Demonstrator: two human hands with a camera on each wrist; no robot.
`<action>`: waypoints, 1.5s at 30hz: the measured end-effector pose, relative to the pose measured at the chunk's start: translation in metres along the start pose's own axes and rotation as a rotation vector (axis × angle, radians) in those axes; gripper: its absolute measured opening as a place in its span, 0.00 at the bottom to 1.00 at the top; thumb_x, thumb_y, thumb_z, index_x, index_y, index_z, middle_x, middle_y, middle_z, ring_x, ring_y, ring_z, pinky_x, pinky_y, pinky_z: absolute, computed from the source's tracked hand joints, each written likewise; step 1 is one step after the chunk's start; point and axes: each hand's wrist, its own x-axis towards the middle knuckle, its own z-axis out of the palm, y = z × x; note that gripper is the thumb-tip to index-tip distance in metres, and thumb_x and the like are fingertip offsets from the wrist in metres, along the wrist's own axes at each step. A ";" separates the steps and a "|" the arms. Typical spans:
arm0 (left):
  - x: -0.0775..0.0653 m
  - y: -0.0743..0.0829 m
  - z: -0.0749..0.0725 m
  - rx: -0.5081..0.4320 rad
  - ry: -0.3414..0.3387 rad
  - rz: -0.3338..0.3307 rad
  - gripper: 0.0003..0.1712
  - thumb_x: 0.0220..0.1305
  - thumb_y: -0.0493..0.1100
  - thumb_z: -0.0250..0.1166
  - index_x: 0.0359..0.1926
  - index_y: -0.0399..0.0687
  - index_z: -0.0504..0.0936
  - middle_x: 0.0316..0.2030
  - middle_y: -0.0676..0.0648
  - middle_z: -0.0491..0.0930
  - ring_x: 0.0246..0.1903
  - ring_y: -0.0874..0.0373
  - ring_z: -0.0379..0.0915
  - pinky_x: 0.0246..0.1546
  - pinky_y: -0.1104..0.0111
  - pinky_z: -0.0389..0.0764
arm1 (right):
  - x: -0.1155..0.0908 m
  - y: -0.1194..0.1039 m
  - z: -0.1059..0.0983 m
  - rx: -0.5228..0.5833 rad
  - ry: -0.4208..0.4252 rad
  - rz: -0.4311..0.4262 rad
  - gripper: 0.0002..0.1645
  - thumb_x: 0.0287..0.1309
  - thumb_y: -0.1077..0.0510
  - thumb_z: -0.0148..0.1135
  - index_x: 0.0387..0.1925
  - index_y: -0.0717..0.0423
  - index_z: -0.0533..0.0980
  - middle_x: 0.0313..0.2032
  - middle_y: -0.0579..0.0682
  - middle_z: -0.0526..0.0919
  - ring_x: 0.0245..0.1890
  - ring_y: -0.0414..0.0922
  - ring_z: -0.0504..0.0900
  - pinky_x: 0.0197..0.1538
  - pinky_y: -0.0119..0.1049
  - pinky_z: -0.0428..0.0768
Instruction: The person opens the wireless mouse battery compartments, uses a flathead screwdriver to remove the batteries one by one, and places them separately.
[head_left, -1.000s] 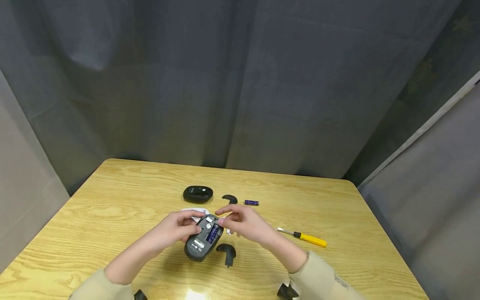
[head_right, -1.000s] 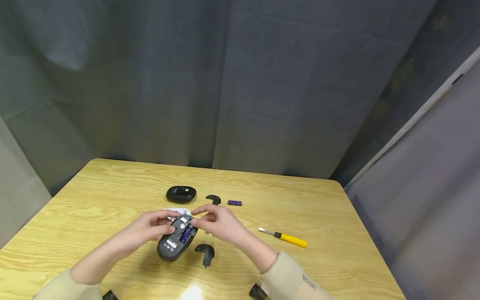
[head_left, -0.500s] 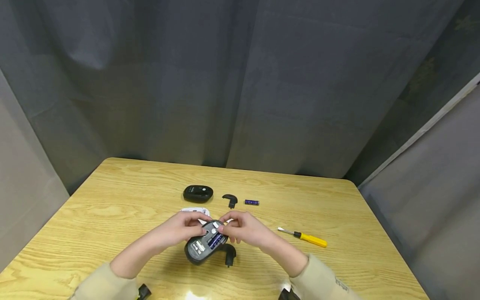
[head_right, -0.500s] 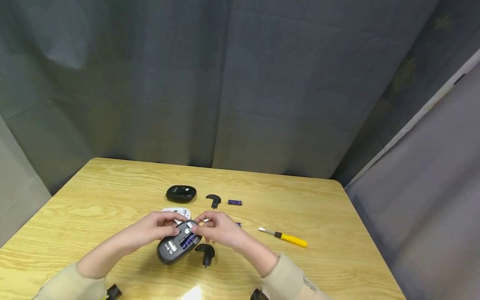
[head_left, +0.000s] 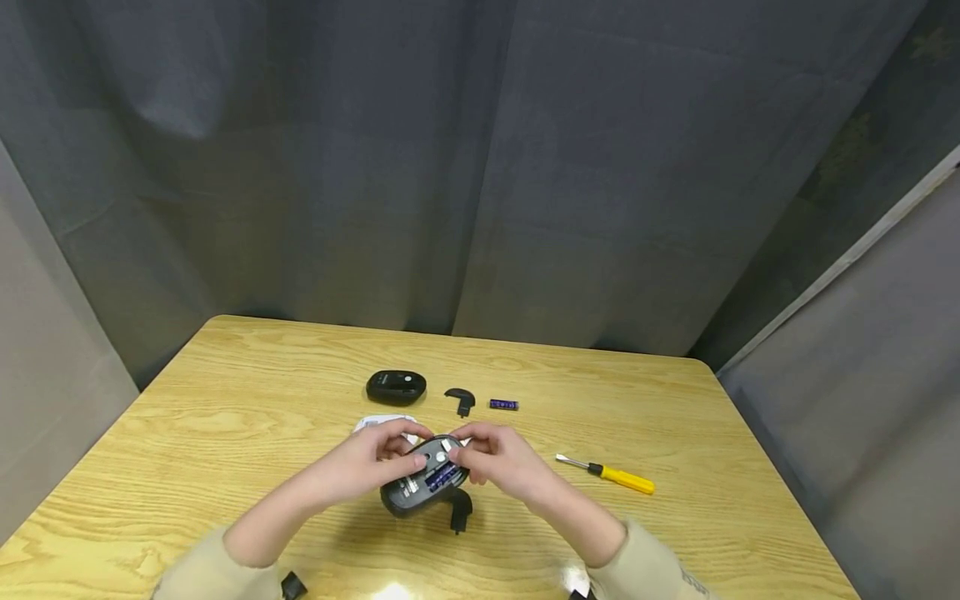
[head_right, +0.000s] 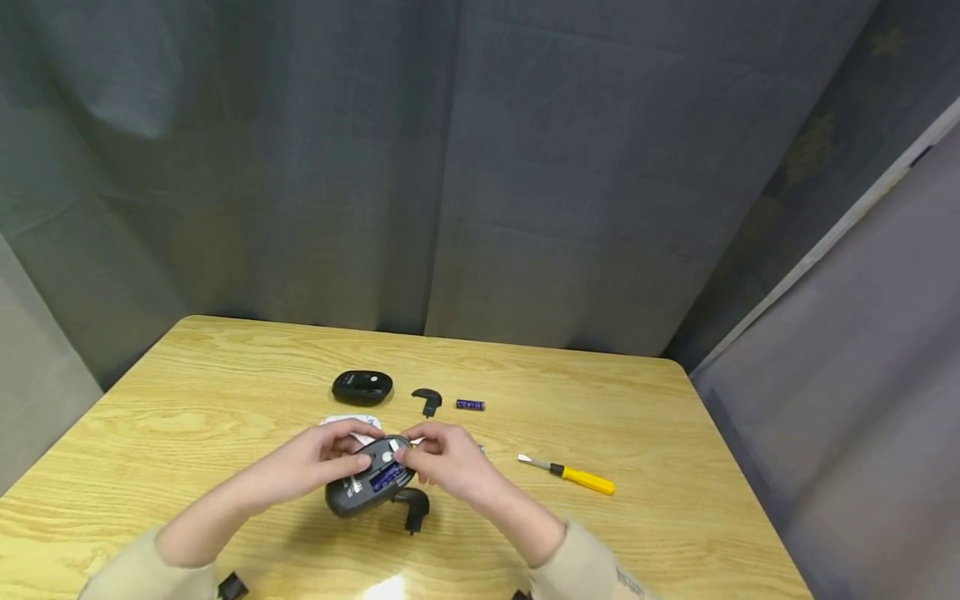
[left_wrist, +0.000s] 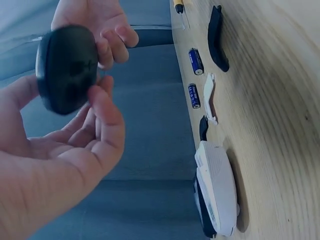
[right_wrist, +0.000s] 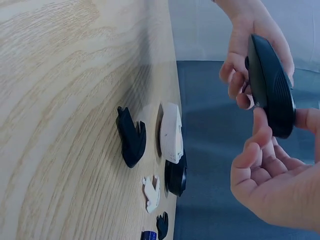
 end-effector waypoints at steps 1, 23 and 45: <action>-0.001 0.001 0.001 0.027 0.011 0.008 0.25 0.65 0.47 0.61 0.58 0.39 0.70 0.38 0.45 0.81 0.36 0.57 0.76 0.34 0.70 0.79 | -0.001 0.000 -0.001 0.004 0.017 0.004 0.21 0.58 0.54 0.59 0.50 0.62 0.76 0.23 0.45 0.80 0.22 0.41 0.73 0.29 0.33 0.74; -0.001 -0.002 0.041 0.221 0.480 0.095 0.48 0.33 0.53 0.81 0.59 0.64 0.68 0.56 0.60 0.72 0.51 0.64 0.69 0.46 0.69 0.77 | -0.015 -0.003 -0.005 0.256 0.202 0.074 0.23 0.58 0.57 0.58 0.51 0.68 0.71 0.31 0.51 0.85 0.25 0.44 0.78 0.31 0.32 0.76; 0.004 0.000 0.041 0.210 0.520 0.157 0.40 0.33 0.53 0.81 0.52 0.65 0.73 0.48 0.61 0.75 0.49 0.63 0.71 0.49 0.61 0.76 | -0.025 -0.007 -0.014 0.116 0.146 0.017 0.25 0.62 0.52 0.58 0.55 0.64 0.68 0.35 0.53 0.84 0.27 0.44 0.78 0.31 0.35 0.79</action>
